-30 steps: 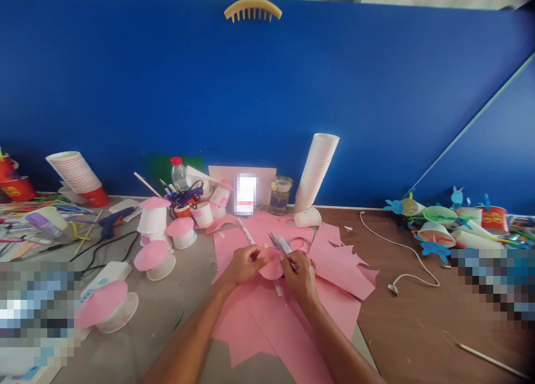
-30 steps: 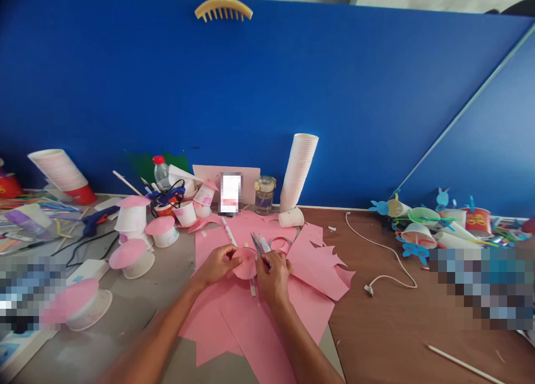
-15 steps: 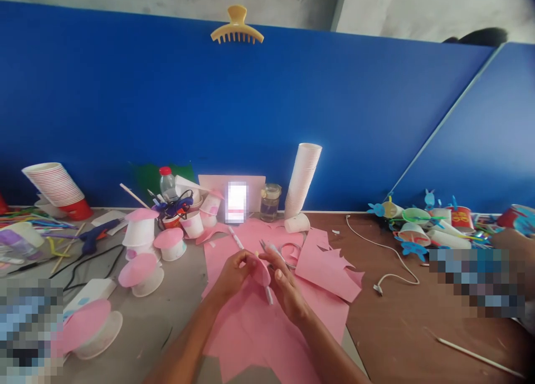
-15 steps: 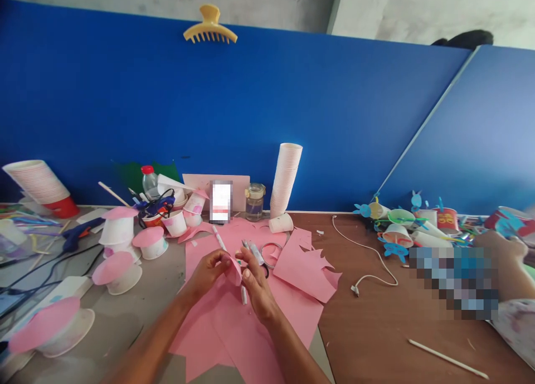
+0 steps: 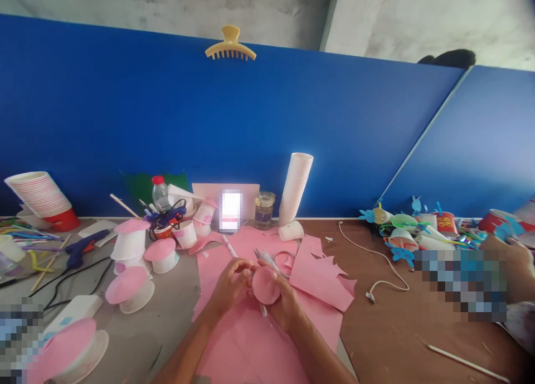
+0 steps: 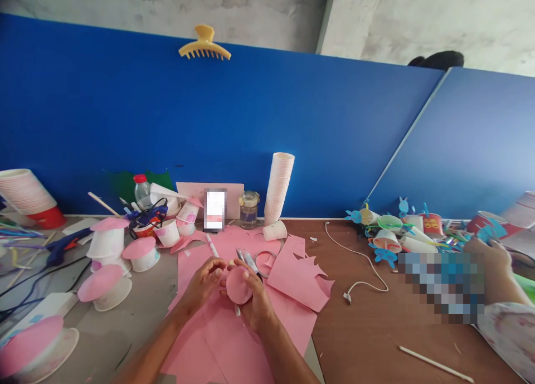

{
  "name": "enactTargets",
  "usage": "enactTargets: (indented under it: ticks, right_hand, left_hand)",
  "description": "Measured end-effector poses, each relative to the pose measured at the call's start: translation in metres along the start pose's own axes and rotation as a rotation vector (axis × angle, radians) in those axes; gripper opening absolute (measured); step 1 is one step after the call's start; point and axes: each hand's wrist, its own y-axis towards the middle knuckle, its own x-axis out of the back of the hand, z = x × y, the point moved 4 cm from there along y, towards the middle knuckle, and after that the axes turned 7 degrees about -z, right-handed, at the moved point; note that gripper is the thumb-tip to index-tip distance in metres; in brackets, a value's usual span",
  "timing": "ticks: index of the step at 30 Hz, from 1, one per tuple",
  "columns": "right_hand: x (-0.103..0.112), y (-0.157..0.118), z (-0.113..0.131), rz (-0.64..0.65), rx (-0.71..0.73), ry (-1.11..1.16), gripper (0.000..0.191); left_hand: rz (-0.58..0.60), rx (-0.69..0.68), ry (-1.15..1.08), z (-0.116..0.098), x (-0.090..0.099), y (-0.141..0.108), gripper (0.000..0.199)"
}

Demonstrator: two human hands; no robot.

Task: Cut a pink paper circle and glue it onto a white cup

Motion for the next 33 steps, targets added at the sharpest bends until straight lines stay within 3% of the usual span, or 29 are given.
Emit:
enactTargets:
  ticks: [4, 11, 22, 26, 30, 33]
  right_hand:
    - [-0.001, 0.004, 0.002, 0.069, -0.031, 0.104, 0.042]
    - [-0.005, 0.008, 0.000, 0.196, -0.079, 0.155, 0.044]
    - [-0.011, -0.002, 0.011, 0.390, -0.192, 0.148, 0.052]
    - [-0.019, -0.012, 0.014, 0.548, -0.270, 0.086, 0.055]
    - [-0.024, -0.020, 0.014, 0.631, -0.390, -0.035, 0.057]
    - [-0.024, -0.026, 0.018, 0.625, -0.407, -0.215, 0.052]
  left_hand:
    - [-0.118, 0.017, 0.051, 0.005, 0.014, 0.007, 0.041]
    - [-0.244, 0.054, 0.054, 0.019, 0.030, 0.022, 0.043]
    - [-0.112, 0.008, 0.209, 0.018, 0.021, 0.039, 0.027]
    - [-0.038, -0.079, 0.300, -0.014, -0.004, 0.069, 0.025]
    - [0.157, -0.252, 0.542, -0.051, -0.060, 0.112, 0.023]
    - [0.190, -0.295, 0.658, -0.059, -0.104, 0.138, 0.025]
